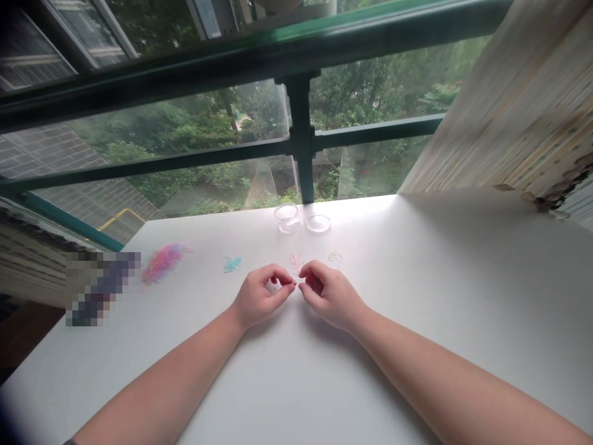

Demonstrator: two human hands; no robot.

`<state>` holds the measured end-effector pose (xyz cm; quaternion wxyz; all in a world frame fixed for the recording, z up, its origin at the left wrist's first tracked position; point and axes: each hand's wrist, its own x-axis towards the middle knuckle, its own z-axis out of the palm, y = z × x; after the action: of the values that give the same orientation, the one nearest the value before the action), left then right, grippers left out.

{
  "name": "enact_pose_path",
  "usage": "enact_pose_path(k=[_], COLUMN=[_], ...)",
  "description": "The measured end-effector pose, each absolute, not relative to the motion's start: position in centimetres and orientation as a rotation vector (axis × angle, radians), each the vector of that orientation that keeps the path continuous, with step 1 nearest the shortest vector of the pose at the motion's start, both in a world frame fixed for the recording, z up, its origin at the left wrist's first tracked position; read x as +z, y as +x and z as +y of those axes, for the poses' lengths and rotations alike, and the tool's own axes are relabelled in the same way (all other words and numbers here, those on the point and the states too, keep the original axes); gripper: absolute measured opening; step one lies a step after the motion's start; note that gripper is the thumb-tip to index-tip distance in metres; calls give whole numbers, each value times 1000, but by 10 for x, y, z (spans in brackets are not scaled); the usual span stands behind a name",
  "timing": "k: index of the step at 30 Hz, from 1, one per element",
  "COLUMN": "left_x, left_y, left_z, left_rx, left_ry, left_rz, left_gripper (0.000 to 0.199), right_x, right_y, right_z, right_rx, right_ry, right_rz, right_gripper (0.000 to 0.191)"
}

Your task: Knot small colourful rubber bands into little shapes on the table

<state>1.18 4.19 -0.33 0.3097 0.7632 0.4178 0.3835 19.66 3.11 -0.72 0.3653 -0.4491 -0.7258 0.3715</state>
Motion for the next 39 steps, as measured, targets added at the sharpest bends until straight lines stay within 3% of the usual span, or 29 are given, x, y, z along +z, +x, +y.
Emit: enact_pose_path(k=[39], left_x=[1], left_y=[10], left_z=[41], left_rx=[950], left_ry=[2078], left_rz=[1075], left_gripper=[7], right_x=[-6], right_y=[199], right_z=[30], right_rx=[1022], right_ry=[-1137], right_rz=[-1909], right_gripper=[5])
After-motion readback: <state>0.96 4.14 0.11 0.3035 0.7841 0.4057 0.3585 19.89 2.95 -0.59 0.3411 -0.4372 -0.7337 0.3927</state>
